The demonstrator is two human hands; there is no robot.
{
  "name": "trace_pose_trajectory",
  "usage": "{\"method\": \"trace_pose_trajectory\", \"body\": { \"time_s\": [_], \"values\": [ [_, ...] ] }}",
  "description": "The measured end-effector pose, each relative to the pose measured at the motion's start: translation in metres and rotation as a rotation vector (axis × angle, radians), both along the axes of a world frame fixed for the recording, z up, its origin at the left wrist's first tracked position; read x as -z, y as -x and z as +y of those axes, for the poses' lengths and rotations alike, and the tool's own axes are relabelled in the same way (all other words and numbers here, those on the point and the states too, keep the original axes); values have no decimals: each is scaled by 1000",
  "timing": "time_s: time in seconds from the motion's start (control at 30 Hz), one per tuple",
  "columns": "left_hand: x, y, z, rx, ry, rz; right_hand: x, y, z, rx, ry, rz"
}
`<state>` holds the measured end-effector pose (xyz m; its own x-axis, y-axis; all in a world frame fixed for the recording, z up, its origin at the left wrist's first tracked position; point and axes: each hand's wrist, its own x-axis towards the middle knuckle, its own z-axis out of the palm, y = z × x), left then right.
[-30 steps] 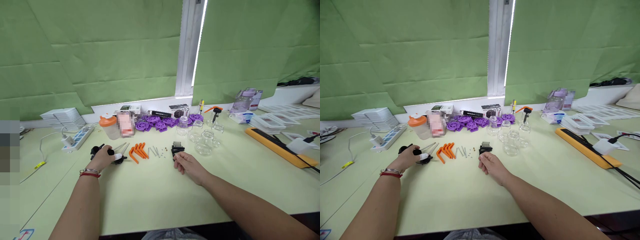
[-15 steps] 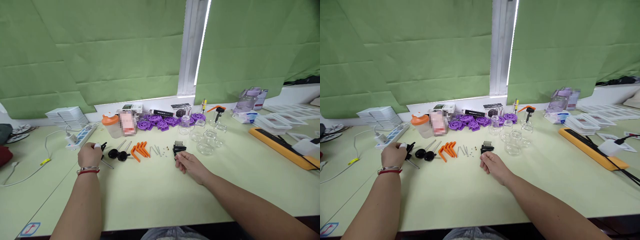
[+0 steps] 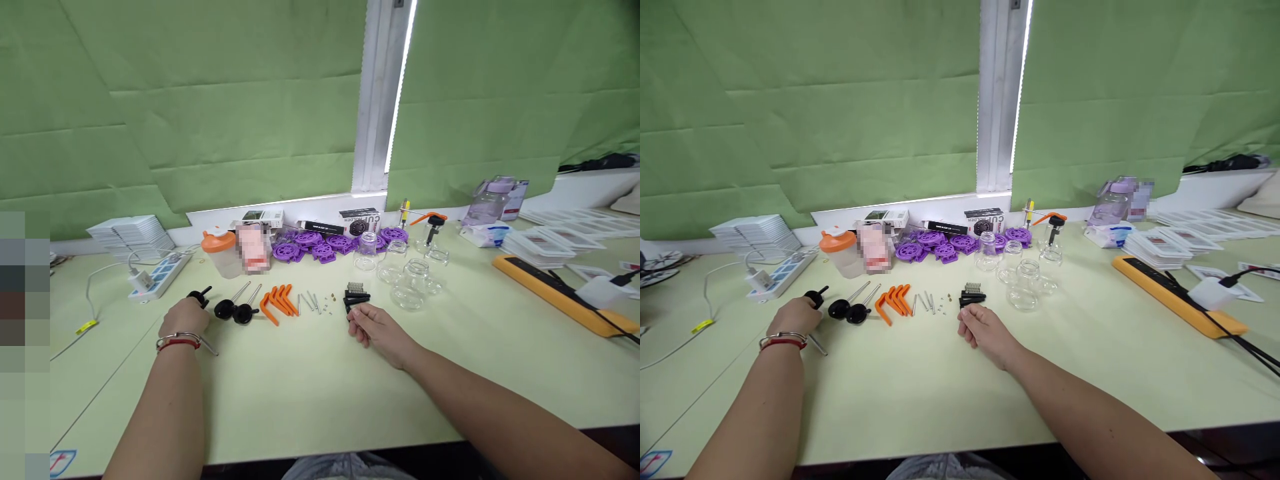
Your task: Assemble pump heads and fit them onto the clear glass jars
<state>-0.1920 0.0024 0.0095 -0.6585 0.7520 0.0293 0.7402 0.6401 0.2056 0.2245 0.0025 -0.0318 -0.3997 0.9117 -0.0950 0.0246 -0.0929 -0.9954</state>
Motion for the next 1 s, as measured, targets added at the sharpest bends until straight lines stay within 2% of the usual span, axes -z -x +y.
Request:
{"method": "trace_pose_trajectory", "body": {
  "time_s": [0.2,0.37,0.47,0.53,0.6,0.7,0.8,0.9,1.0],
  "values": [
    [-6,-6,-1,-15,-5,-36,1,0,1,-7,-4,-7],
    [-24,-12,-9,44,-65,-65,3,0,1,-8,-5,-3],
    [-39,-34,-18,174,-227,-340,4,0,2,-12,-3,-5],
    [-47,-63,-23,362,-351,-595,3,0,2,-24,-5,-12],
    [-48,-100,-26,511,-423,-714,1,0,1,-59,-20,-25],
    [-35,-158,-29,768,-686,-725,-4,0,-5,-169,-75,-45],
    [-14,-200,-35,908,-819,-712,-9,2,-16,-317,-136,-77],
    [5,-216,-41,972,-901,-639,-10,4,-25,-402,-118,-98],
    [15,-214,-42,1051,-955,-545,-8,5,-24,-357,-30,-9]
  ]
}}
